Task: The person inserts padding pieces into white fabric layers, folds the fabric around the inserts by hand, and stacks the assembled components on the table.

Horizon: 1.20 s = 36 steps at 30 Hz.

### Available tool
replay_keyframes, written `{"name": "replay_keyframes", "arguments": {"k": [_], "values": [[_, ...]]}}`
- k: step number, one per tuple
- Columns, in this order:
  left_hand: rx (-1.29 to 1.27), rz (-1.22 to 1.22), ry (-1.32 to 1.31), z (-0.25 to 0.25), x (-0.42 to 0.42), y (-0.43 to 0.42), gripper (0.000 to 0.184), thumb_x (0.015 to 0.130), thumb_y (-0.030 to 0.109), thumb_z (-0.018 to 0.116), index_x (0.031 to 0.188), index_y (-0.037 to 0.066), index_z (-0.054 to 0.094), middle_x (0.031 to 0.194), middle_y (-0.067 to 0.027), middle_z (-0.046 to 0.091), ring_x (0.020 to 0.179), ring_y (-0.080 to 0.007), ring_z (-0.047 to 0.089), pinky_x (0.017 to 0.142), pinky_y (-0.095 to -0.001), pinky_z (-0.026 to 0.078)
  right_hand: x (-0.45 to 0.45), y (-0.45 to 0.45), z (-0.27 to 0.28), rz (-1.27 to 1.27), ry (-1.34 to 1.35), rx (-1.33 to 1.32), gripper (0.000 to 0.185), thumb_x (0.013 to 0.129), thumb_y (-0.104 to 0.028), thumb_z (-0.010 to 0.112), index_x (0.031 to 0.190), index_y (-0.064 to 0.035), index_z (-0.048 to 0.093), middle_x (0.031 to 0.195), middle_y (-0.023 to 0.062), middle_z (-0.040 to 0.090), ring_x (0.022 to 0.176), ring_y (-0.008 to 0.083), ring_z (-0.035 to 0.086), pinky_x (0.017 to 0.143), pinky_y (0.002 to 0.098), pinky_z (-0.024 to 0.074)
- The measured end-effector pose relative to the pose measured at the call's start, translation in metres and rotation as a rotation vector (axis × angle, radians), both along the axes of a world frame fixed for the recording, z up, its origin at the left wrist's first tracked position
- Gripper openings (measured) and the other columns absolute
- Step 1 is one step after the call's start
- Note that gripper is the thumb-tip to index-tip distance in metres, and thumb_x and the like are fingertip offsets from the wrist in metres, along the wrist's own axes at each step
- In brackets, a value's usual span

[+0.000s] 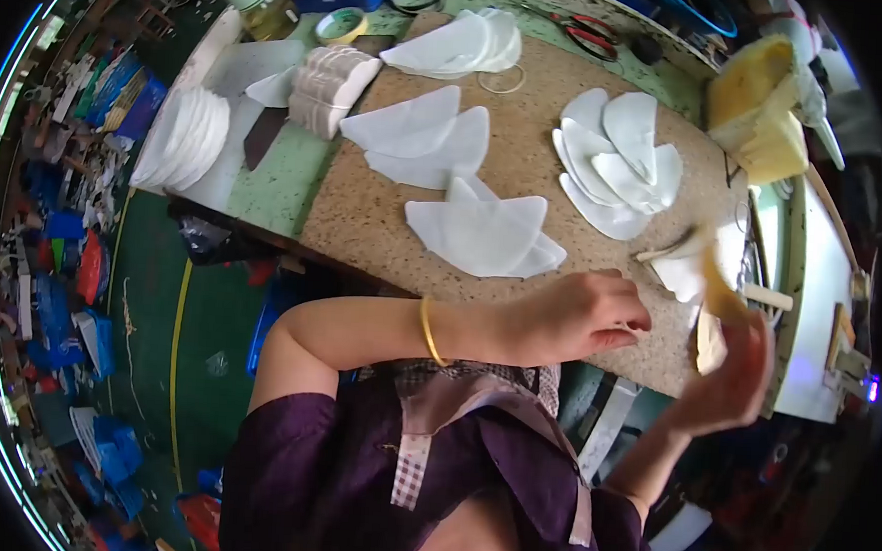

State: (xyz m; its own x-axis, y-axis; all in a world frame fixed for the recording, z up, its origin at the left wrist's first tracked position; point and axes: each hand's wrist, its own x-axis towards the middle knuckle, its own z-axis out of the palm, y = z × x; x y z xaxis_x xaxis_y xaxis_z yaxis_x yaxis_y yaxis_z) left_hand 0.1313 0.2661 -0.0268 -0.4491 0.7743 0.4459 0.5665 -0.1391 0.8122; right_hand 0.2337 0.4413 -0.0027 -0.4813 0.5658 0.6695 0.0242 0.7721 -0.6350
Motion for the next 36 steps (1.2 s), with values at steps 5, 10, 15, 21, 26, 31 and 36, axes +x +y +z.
{"name": "replay_keyframes", "arguments": {"k": [5,10,15,21,26,31,36], "values": [[0.190,0.194,-0.429,0.024,-0.011,-0.020,0.009,0.087,0.005,0.063,0.093,-0.003,0.064,0.084,-0.0052,0.066,0.074,-0.0086,0.061,0.064,-0.0217,0.050,-0.031,-0.061,-0.026,0.626,0.067,-0.529,0.016,0.087,0.006,0.056,0.101,0.0072,0.063,0.088,0.0106,0.066,0.076,0.0155,0.065,0.070,0.0274,0.0555],[0.042,0.285,-0.496,0.033,-0.015,-0.045,0.013,0.088,0.007,0.063,0.093,-0.004,0.065,0.079,-0.0038,0.066,0.072,-0.0049,0.058,0.064,-0.0184,0.049,-0.040,-0.076,-0.021,0.698,-0.050,-0.409,0.016,0.082,0.008,0.062,0.099,0.0081,0.065,0.088,0.0143,0.069,0.077,0.0172,0.067,0.070,0.0264,0.0547],[0.001,0.263,-0.630,0.027,-0.015,-0.054,0.011,0.088,0.006,0.063,0.092,-0.004,0.063,0.081,-0.0027,0.064,0.073,-0.0047,0.058,0.066,-0.0183,0.049,-0.043,-0.080,-0.008,0.679,-0.053,0.037,0.022,0.075,0.010,0.067,0.097,0.0058,0.066,0.092,0.0183,0.069,0.076,0.0189,0.070,0.066,0.0267,0.0544],[0.178,0.525,0.092,0.012,-0.006,-0.052,0.011,0.083,-0.001,0.063,0.091,-0.001,0.056,0.079,-0.0060,0.058,0.069,-0.0119,0.057,0.061,-0.0246,0.047,-0.046,-0.093,-0.021,0.654,-0.020,-0.179,0.020,0.075,0.007,0.070,0.095,0.0049,0.066,0.089,0.0153,0.070,0.073,0.0152,0.068,0.065,0.0217,0.0519],[0.169,0.369,-0.150,0.011,-0.010,-0.066,0.012,0.083,-0.005,0.055,0.091,0.000,0.047,0.085,-0.0089,0.050,0.074,-0.0180,0.054,0.066,-0.0301,0.046,-0.051,-0.104,-0.025,0.792,-0.013,-0.861,0.015,0.089,-0.002,0.058,0.102,0.0049,0.059,0.098,0.0143,0.066,0.086,0.0141,0.064,0.079,0.0278,0.0530],[0.540,0.093,-0.965,-0.005,-0.008,-0.087,0.013,0.097,0.012,0.039,0.102,0.002,0.046,0.097,-0.0034,0.053,0.093,-0.0101,0.052,0.085,-0.0270,0.044,-0.072,-0.093,-0.033,0.859,-0.036,-1.750,0.019,0.092,-0.013,0.044,0.104,0.0000,0.051,0.096,0.0137,0.064,0.083,0.0206,0.066,0.081,0.0351,0.0540],[0.135,0.191,-0.923,-0.019,-0.003,-0.158,0.012,0.097,0.015,0.043,0.098,0.004,0.047,0.087,-0.0007,0.049,0.083,-0.0056,0.049,0.075,-0.0224,0.042,-0.060,-0.073,-0.046,0.842,-0.338,-1.397,0.013,0.089,-0.011,0.044,0.092,-0.0016,0.053,0.081,0.0078,0.062,0.065,0.0206,0.064,0.072,0.0336,0.0558]]}}
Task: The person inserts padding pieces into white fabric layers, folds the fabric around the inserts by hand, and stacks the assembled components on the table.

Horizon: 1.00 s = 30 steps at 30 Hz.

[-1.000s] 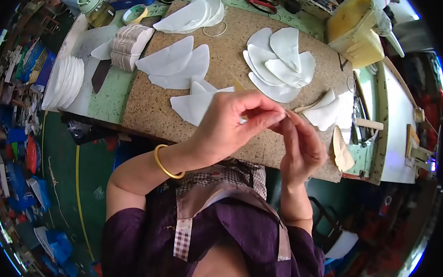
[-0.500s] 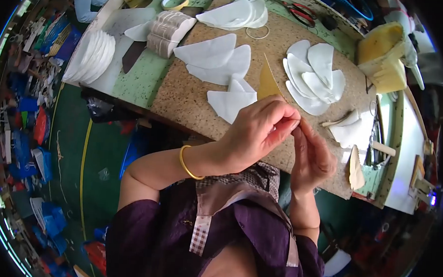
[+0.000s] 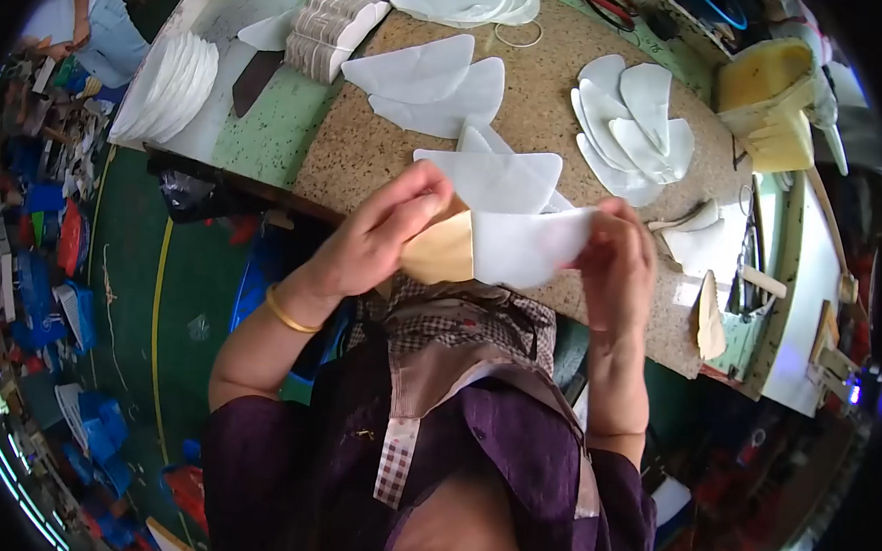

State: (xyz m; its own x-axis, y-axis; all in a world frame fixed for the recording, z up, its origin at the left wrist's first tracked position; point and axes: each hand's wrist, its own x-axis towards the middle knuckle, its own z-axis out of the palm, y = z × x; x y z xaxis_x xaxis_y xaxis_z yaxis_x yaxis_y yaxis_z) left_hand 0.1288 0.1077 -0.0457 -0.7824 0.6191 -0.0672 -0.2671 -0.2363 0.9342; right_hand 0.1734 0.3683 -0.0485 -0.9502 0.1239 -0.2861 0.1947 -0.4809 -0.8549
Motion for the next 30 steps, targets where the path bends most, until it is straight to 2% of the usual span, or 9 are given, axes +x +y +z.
{"name": "replay_keyframes", "arguments": {"k": [4,6,9,10,12,14,18,22,30], "values": [[-0.753,0.060,0.265,0.027,0.028,-0.037,0.025,0.085,0.014,0.062,0.098,0.004,0.044,0.096,-0.0083,0.047,0.087,-0.0103,0.046,0.081,-0.0263,0.040,-0.012,0.029,0.029,-0.253,0.190,0.312,0.014,0.093,-0.015,0.042,0.091,-0.0036,0.050,0.095,0.0290,0.064,0.085,0.0315,0.067,0.071,0.0353,0.0567],[-0.557,0.244,0.675,0.028,0.035,-0.010,0.037,0.077,0.012,0.071,0.100,0.004,0.043,0.099,-0.0098,0.045,0.088,-0.0131,0.045,0.080,-0.0278,0.041,-0.013,0.000,0.035,-0.287,0.311,0.477,0.016,0.096,-0.013,0.037,0.091,-0.0018,0.047,0.094,0.0305,0.064,0.082,0.0320,0.068,0.067,0.0350,0.0586],[-0.385,0.443,0.896,0.028,0.034,0.038,0.046,0.070,0.011,0.077,0.098,0.004,0.042,0.098,-0.0133,0.043,0.091,-0.0258,0.047,0.081,-0.0356,0.041,0.000,-0.038,0.043,0.260,0.551,0.621,0.031,0.090,-0.023,0.054,0.108,0.0008,0.049,0.118,0.0232,0.056,0.107,0.0281,0.058,0.089,0.0366,0.0473],[-0.293,0.581,0.898,0.016,0.025,0.045,0.040,0.073,0.007,0.073,0.096,0.004,0.040,0.099,-0.0129,0.043,0.090,-0.0220,0.048,0.079,-0.0338,0.042,0.002,-0.047,0.047,0.432,0.655,0.644,0.043,0.088,-0.029,0.060,0.116,0.0022,0.050,0.128,0.0204,0.053,0.116,0.0272,0.054,0.096,0.0368,0.0426],[0.034,0.588,0.643,0.016,0.016,0.042,0.030,0.079,0.001,0.064,0.093,0.004,0.038,0.098,-0.0110,0.044,0.087,-0.0158,0.049,0.077,-0.0292,0.043,-0.002,-0.040,0.053,0.198,0.590,0.746,0.064,0.088,-0.047,0.054,0.127,0.0030,0.045,0.132,0.0214,0.048,0.121,0.0288,0.049,0.096,0.0393,0.0418],[0.269,0.507,0.332,0.021,0.014,0.038,0.027,0.082,-0.002,0.061,0.094,0.004,0.038,0.097,-0.0079,0.047,0.088,-0.0135,0.051,0.078,-0.0269,0.044,-0.009,-0.008,0.034,0.173,0.226,0.542,0.080,0.084,-0.061,0.050,0.129,0.0043,0.044,0.130,0.0188,0.050,0.120,0.0280,0.050,0.096,0.0423,0.0430],[0.212,0.430,0.043,-0.002,0.014,0.052,0.020,0.086,0.005,0.062,0.094,0.005,0.044,0.097,-0.0059,0.052,0.088,-0.0124,0.051,0.078,-0.0261,0.043,-0.011,-0.020,0.008,0.248,-0.071,0.093,0.048,0.086,-0.018,0.066,0.122,0.0058,0.047,0.096,0.0131,0.064,0.076,0.0141,0.063,0.053,0.0223,0.0522],[-0.567,0.636,0.920,-0.010,-0.013,0.038,0.018,0.077,0.009,0.070,0.078,0.005,0.052,0.087,-0.0086,0.052,0.084,-0.0231,0.048,0.074,-0.0326,0.039,-0.033,-0.022,0.003,0.130,0.076,0.588,0.046,0.083,-0.006,0.067,0.119,0.0075,0.043,0.082,0.0128,0.066,0.063,0.0129,0.062,0.051,0.0224,0.0511],[-0.778,0.491,0.913,-0.033,-0.041,0.028,0.018,0.075,0.009,0.071,0.075,0.002,0.055,0.085,-0.0065,0.052,0.085,-0.0236,0.048,0.076,-0.0335,0.039,-0.039,-0.032,-0.008,0.173,0.004,0.893,0.063,0.078,-0.006,0.067,0.130,-0.0041,0.032,0.071,0.0121,0.065,0.061,0.0188,0.064,0.056,0.0301,0.0498]]}}
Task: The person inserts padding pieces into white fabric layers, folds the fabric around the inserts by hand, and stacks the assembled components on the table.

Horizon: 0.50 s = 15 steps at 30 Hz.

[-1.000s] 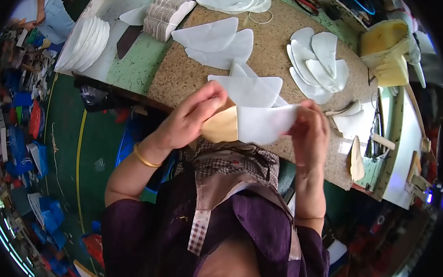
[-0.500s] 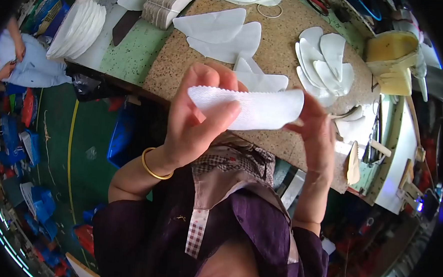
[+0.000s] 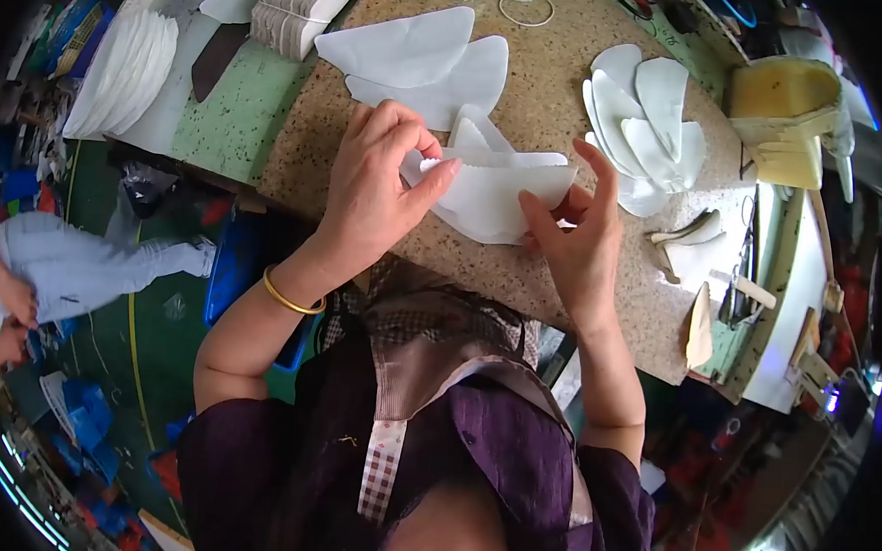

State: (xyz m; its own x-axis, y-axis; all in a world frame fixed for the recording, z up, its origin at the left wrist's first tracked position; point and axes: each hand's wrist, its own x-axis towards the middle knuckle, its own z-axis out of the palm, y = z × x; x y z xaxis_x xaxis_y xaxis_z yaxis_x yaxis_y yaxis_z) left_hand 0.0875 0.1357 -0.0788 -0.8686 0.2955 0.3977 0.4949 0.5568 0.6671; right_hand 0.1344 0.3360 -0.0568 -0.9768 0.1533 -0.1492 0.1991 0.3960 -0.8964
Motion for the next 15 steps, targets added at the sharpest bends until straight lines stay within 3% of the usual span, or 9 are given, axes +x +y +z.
{"name": "replay_keyframes", "arguments": {"k": [5,9,12,15], "values": [[-0.066,-0.008,-0.025,-0.010,-0.001,-0.001,0.020,0.074,0.012,0.072,0.077,0.002,0.054,0.089,-0.0083,0.050,0.086,-0.0247,0.046,0.076,-0.0348,0.039,-0.001,-0.001,-0.011,0.124,0.103,0.283,0.052,0.080,-0.009,0.064,0.125,-0.0062,0.037,0.069,0.0136,0.063,0.059,0.0246,0.063,0.053,0.0344,0.0496],[-0.176,0.079,0.073,-0.015,0.002,0.000,0.044,0.066,0.008,0.077,0.099,0.003,0.049,0.104,-0.0135,0.046,0.089,-0.0297,0.047,0.080,-0.0396,0.039,-0.003,-0.006,-0.003,0.229,0.086,0.636,0.047,0.081,-0.013,0.063,0.122,-0.0074,0.040,0.068,0.0140,0.061,0.059,0.0282,0.063,0.052,0.0381,0.0494],[-0.155,0.164,0.053,-0.007,0.003,-0.013,0.067,0.068,0.005,0.077,0.121,0.001,0.036,0.116,-0.0154,0.043,0.098,-0.0293,0.047,0.086,-0.0398,0.040,-0.002,-0.003,-0.005,0.216,0.153,0.534,0.045,0.083,-0.009,0.063,0.121,-0.0053,0.040,0.071,0.0121,0.062,0.059,0.0225,0.064,0.051,0.0328,0.0506],[0.343,0.177,-0.039,-0.003,0.032,-0.018,0.065,0.071,0.003,0.075,0.122,0.002,0.035,0.116,-0.0121,0.043,0.100,-0.0256,0.048,0.087,-0.0382,0.041,0.006,-0.004,0.007,-0.039,0.218,-0.131,0.041,0.085,-0.003,0.062,0.121,-0.0031,0.042,0.077,0.0079,0.062,0.064,0.0127,0.062,0.053,0.0234,0.0502]]}}
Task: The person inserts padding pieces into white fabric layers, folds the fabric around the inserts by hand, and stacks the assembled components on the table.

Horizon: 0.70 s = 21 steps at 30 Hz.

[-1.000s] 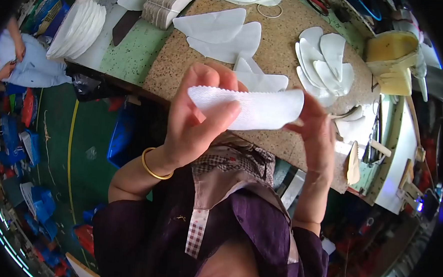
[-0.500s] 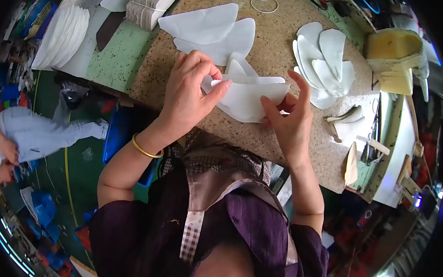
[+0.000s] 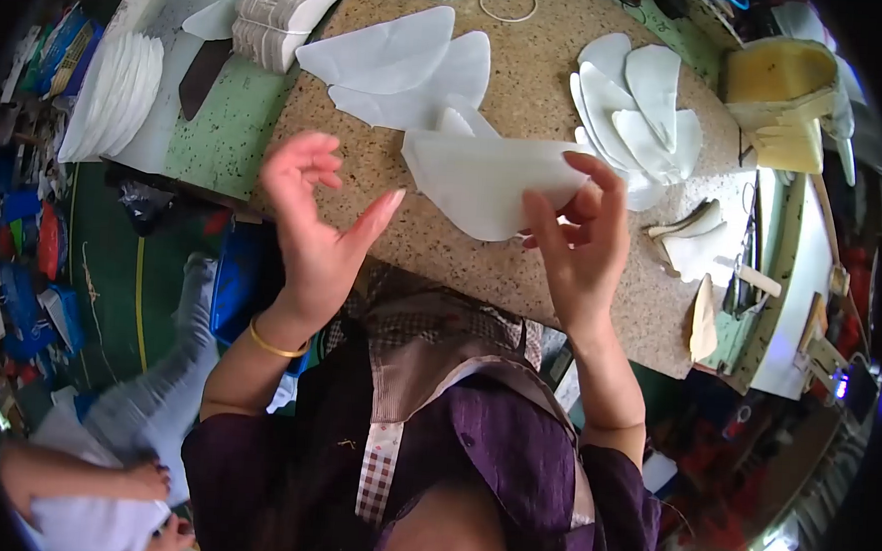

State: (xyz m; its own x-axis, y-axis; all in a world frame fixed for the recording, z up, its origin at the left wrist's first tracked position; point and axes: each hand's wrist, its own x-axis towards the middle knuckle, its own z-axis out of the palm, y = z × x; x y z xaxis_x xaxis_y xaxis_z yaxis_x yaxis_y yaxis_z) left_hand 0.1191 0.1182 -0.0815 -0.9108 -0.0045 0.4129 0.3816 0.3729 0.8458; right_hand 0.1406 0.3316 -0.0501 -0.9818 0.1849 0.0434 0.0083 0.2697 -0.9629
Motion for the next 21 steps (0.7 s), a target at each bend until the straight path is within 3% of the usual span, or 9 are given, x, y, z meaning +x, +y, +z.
{"name": "replay_keyframes", "arguments": {"k": [4,7,10,11,14,16,19,20,21], "values": [[0.880,-0.333,-0.447,0.023,0.023,0.037,0.073,0.075,0.000,0.073,0.134,0.000,0.030,0.129,-0.0101,0.043,0.116,-0.0173,0.045,0.094,-0.0333,0.041,0.015,-0.013,0.014,0.028,0.080,-0.324,0.048,0.086,-0.002,0.063,0.125,-0.0011,0.035,0.091,0.0116,0.061,0.074,0.0130,0.062,0.058,0.0224,0.0533],[0.743,-0.218,-0.452,0.027,0.034,0.054,0.051,0.077,0.000,0.071,0.123,-0.004,0.049,0.114,-0.0090,0.058,0.103,-0.0153,0.055,0.088,-0.0304,0.046,0.022,-0.016,0.002,0.115,0.163,-0.072,0.059,0.081,-0.004,0.070,0.128,-0.0022,0.035,0.090,0.0132,0.064,0.075,0.0131,0.064,0.058,0.0249,0.0528],[0.479,-0.202,-0.196,0.038,0.030,0.064,0.025,0.079,-0.003,0.068,0.101,-0.003,0.057,0.096,-0.0092,0.061,0.083,-0.0134,0.058,0.072,-0.0260,0.048,0.031,0.012,0.030,0.075,-0.253,-0.469,0.069,0.079,-0.005,0.072,0.135,-0.0037,0.031,0.100,0.0155,0.065,0.078,0.0151,0.065,0.059,0.0255,0.0532],[0.348,-0.240,-0.070,0.041,0.028,0.063,0.021,0.079,-0.004,0.067,0.096,-0.003,0.056,0.092,-0.0092,0.059,0.079,-0.0130,0.056,0.070,-0.0256,0.047,0.036,0.025,0.035,0.116,-0.310,-0.338,0.073,0.080,-0.007,0.071,0.138,-0.0048,0.028,0.108,0.0157,0.064,0.083,0.0187,0.066,0.060,0.0261,0.0543],[0.244,-0.190,0.296,0.059,0.015,0.061,0.018,0.076,-0.009,0.066,0.086,-0.004,0.052,0.083,-0.0097,0.052,0.066,-0.0148,0.049,0.063,-0.0250,0.043,0.036,0.063,0.011,-0.196,0.137,0.190,0.061,0.081,-0.007,0.070,0.134,-0.0050,0.038,0.111,0.0134,0.064,0.089,0.0191,0.066,0.059,0.0275,0.0542],[-0.103,-0.220,0.213,0.071,0.014,0.045,0.022,0.080,-0.005,0.062,0.100,-0.003,0.053,0.090,-0.0099,0.054,0.080,-0.0166,0.052,0.074,-0.0306,0.044,0.046,0.095,0.018,-0.293,0.213,0.577,0.049,0.081,-0.011,0.070,0.125,-0.0054,0.050,0.114,0.0121,0.063,0.093,0.0224,0.066,0.063,0.0300,0.0552],[-0.521,-0.310,0.208,0.047,0.004,0.070,0.038,0.067,-0.004,0.071,0.102,-0.001,0.055,0.093,-0.0107,0.050,0.076,-0.0249,0.053,0.063,-0.0321,0.046,0.052,0.127,0.013,-0.255,0.147,1.265,0.037,0.083,-0.013,0.067,0.117,-0.0057,0.055,0.114,0.0122,0.063,0.098,0.0262,0.065,0.070,0.0322,0.0558],[-0.638,-0.358,0.152,0.036,0.004,0.078,0.042,0.067,0.000,0.073,0.105,0.000,0.055,0.096,-0.0102,0.050,0.079,-0.0266,0.053,0.065,-0.0337,0.047,0.054,0.133,0.000,-0.180,-0.022,1.220,0.034,0.083,-0.013,0.065,0.114,-0.0044,0.055,0.112,0.0131,0.063,0.102,0.0284,0.063,0.075,0.0329,0.0553],[-0.670,-0.375,0.148,0.026,0.004,0.082,0.043,0.068,0.002,0.073,0.106,0.000,0.055,0.099,-0.0108,0.049,0.082,-0.0267,0.053,0.068,-0.0351,0.046,0.055,0.138,-0.015,-0.134,0.086,1.319,0.032,0.082,-0.011,0.064,0.112,-0.0039,0.055,0.112,0.0123,0.063,0.102,0.0274,0.063,0.075,0.0331,0.0552]]}}
